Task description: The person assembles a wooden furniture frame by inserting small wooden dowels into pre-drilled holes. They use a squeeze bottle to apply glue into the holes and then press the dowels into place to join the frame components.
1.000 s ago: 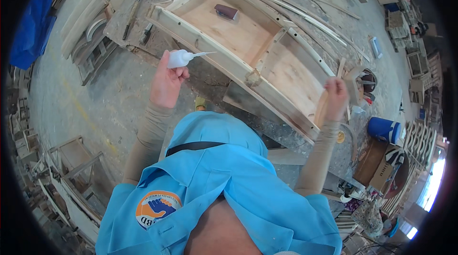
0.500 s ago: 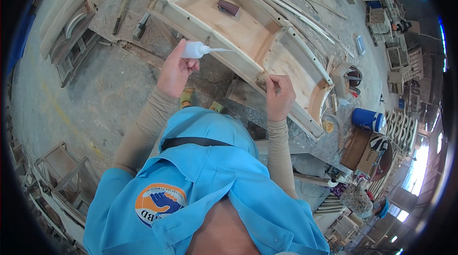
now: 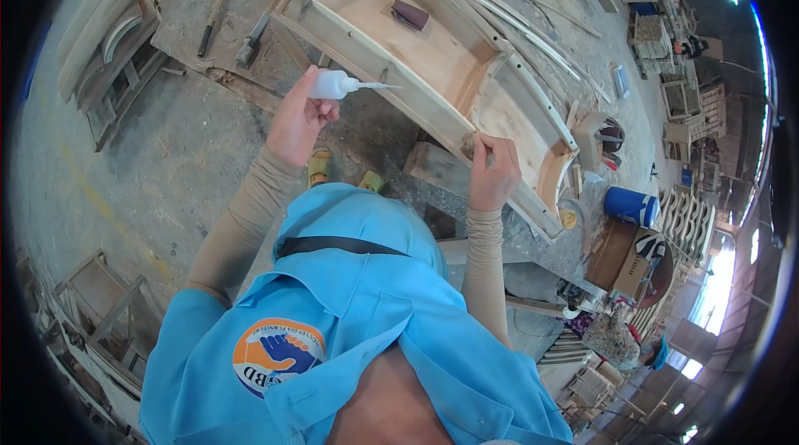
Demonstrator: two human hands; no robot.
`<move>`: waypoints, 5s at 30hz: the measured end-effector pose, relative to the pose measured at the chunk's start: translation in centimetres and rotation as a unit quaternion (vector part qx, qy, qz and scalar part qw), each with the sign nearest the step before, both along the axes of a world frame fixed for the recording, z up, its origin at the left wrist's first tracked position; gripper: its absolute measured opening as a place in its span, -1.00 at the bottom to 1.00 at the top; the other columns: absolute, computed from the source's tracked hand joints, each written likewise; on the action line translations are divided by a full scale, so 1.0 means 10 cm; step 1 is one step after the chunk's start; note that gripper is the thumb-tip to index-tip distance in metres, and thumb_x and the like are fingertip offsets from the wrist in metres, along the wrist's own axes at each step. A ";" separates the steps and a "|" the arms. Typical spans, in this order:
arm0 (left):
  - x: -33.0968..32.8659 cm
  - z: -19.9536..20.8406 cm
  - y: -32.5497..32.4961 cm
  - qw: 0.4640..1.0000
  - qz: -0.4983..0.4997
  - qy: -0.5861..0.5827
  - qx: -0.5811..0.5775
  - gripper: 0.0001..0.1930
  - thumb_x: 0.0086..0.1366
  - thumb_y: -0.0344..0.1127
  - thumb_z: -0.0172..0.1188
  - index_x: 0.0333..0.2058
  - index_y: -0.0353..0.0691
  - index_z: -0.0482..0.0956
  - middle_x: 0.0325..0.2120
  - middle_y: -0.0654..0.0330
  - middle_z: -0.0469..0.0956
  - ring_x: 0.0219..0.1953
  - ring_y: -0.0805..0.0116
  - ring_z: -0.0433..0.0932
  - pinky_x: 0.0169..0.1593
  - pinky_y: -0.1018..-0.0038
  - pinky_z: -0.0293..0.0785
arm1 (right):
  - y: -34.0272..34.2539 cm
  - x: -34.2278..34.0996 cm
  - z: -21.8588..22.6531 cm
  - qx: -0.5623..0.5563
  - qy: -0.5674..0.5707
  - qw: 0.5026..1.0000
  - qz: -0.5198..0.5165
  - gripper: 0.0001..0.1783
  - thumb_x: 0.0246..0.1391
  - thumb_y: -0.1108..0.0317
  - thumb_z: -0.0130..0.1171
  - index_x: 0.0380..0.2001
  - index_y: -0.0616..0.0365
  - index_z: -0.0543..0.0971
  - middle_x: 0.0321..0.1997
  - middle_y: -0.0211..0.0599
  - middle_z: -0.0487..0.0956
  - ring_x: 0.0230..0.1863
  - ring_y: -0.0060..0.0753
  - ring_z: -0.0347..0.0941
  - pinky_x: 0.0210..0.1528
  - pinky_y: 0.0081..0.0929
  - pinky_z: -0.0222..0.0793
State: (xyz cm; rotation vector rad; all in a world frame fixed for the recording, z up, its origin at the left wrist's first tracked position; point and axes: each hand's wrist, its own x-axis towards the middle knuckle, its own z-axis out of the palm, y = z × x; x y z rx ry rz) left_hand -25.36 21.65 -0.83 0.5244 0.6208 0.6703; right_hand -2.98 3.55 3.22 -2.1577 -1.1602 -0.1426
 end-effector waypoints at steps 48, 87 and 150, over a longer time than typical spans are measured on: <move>0.87 0.09 -1.19 0.749 0.004 0.285 0.598 -0.65 0.20 -0.31 0.20 -0.05 -0.19 0.39 0.21 0.02 0.32 0.28 0.09 0.23 0.31 0.19 0.09 | 0.03 1.35 -0.30 -0.174 0.163 0.811 0.534 -0.24 0.20 0.02 0.04 0.39 0.04 0.12 0.48 -0.04 -0.02 0.47 0.09 -0.12 0.46 -0.10 -0.22; 1.34 -0.09 -1.68 0.646 -0.024 0.383 0.659 -0.54 0.13 -0.23 0.32 -0.05 -0.07 0.30 0.37 0.15 0.11 0.42 0.05 -0.01 0.38 -0.01 -0.18 | 0.01 1.38 -0.35 -0.153 0.234 0.771 0.573 -0.21 0.20 0.04 0.06 0.41 0.04 0.07 0.51 -0.11 -0.09 0.51 0.05 -0.24 0.48 -0.12 -0.28; 1.30 -0.12 -1.57 0.623 -0.006 0.359 0.695 -0.60 0.15 -0.24 0.27 -0.07 -0.09 0.36 0.32 0.15 0.23 0.42 0.05 -0.01 0.39 0.07 -0.16 | -0.01 1.38 -0.41 -0.138 0.227 0.777 0.571 -0.19 0.16 0.03 0.08 0.41 -0.03 0.07 0.50 -0.11 -0.05 0.49 0.15 -0.24 0.48 -0.03 -0.30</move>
